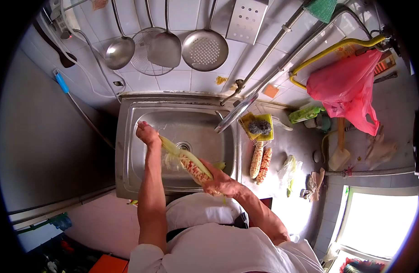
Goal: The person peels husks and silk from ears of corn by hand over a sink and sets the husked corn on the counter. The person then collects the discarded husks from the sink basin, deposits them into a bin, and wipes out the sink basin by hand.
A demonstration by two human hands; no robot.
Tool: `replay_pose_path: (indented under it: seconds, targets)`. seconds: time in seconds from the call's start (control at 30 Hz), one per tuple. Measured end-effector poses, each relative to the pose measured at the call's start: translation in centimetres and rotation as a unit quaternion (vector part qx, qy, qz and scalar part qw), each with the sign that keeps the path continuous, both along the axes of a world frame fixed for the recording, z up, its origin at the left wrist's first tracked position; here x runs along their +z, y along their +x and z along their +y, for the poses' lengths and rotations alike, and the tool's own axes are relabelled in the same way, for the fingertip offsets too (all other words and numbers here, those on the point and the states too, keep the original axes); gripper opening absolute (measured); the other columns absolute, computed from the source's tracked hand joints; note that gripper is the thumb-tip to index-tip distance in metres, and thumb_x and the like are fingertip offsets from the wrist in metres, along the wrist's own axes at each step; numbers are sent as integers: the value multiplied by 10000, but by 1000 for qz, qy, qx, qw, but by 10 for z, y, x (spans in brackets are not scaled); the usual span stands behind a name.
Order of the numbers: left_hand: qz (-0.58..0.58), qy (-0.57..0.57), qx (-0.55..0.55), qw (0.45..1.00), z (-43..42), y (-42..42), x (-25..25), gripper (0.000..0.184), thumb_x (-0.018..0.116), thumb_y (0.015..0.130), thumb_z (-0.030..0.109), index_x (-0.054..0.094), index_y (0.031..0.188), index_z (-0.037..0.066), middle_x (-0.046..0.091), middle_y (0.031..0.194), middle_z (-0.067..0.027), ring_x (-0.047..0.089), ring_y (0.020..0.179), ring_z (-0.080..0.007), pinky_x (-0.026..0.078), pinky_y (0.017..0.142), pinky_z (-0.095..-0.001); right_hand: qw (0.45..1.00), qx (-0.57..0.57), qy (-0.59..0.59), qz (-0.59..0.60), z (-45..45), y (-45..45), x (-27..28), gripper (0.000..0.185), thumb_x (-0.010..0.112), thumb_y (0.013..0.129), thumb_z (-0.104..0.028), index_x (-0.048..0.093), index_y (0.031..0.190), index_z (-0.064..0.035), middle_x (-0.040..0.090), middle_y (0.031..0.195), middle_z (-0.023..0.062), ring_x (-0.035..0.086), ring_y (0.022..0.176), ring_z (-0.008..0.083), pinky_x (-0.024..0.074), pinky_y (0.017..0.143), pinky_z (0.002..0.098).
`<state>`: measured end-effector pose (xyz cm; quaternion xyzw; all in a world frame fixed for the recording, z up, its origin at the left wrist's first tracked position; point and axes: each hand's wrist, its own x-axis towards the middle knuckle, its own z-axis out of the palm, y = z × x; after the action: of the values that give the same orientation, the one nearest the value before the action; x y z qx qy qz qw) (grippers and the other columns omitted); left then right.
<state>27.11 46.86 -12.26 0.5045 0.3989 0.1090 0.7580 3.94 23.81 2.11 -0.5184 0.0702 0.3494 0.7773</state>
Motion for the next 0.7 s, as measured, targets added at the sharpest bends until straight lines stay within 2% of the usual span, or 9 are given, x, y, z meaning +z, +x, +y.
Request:
replay_pose_path:
  seconds: [0.17, 0.23, 0.27, 0.3, 0.37, 0.4, 0.5, 0.63, 0.7]
  targets:
    - [-3, -75, -111, 991, -26, 2, 12, 388, 480, 1052, 431, 480, 806, 130, 373, 605, 21, 316, 435, -118, 307, 398, -294, 991, -108, 32, 69, -15, -9, 16, 972, 680, 810, -44, 169, 1629, -157, 599, 995, 81, 570, 663, 107, 416, 453, 209]
    - [-91, -177, -152, 968, -29, -5, 23, 393, 532, 1020, 467, 471, 857, 115, 367, 633, 26, 329, 467, -114, 347, 448, -295, 982, -169, 26, 85, -24, -6, 0, 759, 657, 958, -259, 264, 1601, -175, 632, 1010, 88, 580, 597, 130, 390, 401, 218]
    - [-124, -188, -193, 955, -24, -8, -3, 424, 560, 1007, 475, 554, 1038, 53, 530, 781, -40, 543, 657, -179, 483, 627, -365, 977, -186, 14, 100, -26, -4, -10, 714, 627, 977, -303, 286, 1589, -166, 632, 1006, 85, 577, 586, 129, 377, 394, 221]
    - [-123, -187, -195, 955, -21, -10, -24, 424, 560, 1007, 475, 554, 1038, 53, 530, 781, -40, 543, 657, -179, 483, 627, -365, 973, -201, 2, 113, -28, -3, -23, 676, 596, 997, -347, 308, 1577, -156, 632, 1002, 81, 573, 575, 129, 365, 386, 225]
    - [-36, 181, -301, 936, -14, -17, -51, 417, 533, 1038, 472, 571, 1157, 75, 553, 882, -34, 508, 811, -133, 449, 718, -337, 972, -216, -22, 90, -20, 1, -35, 573, 551, 1009, -426, 401, 1473, -127, 637, 966, 79, 564, 561, 126, 354, 376, 222]
    - [40, 282, -227, 931, -23, -34, -43, 505, 598, 1003, 474, 571, 1260, 40, 603, 980, -49, 541, 958, -129, 463, 844, -331, 970, -230, -48, 66, -14, 2, -41, 536, 507, 1022, -505, 494, 1370, -97, 642, 931, 77, 555, 547, 123, 343, 367, 219]
    - [39, 323, -191, 926, -16, -83, -55, 533, 636, 976, 482, 606, 1227, 12, 628, 988, -46, 595, 961, -125, 509, 836, -329, 953, -281, -22, 109, -3, 6, -63, 541, 469, 1024, -558, 581, 1190, -56, 646, 842, 73, 543, 505, 137, 332, 354, 242]
    - [135, 24, -414, 900, -49, -145, 49, 527, 683, 952, 459, 645, 1195, -7, 690, 1042, -73, 665, 952, -211, 538, 869, -358, 967, -232, -102, -9, 15, 14, -53, 574, 418, 1042, -560, 604, 1109, -21, 634, 763, 75, 567, 502, 147, 391, 386, 265]
    - [103, -42, -440, 891, -64, -155, 75, 515, 709, 926, 499, 658, 1128, 27, 665, 999, -40, 648, 868, -164, 531, 768, -327, 958, -222, -176, -42, 25, 15, -69, 523, 395, 1072, -487, 602, 1090, -7, 641, 767, 91, 573, 501, 156, 430, 408, 302]
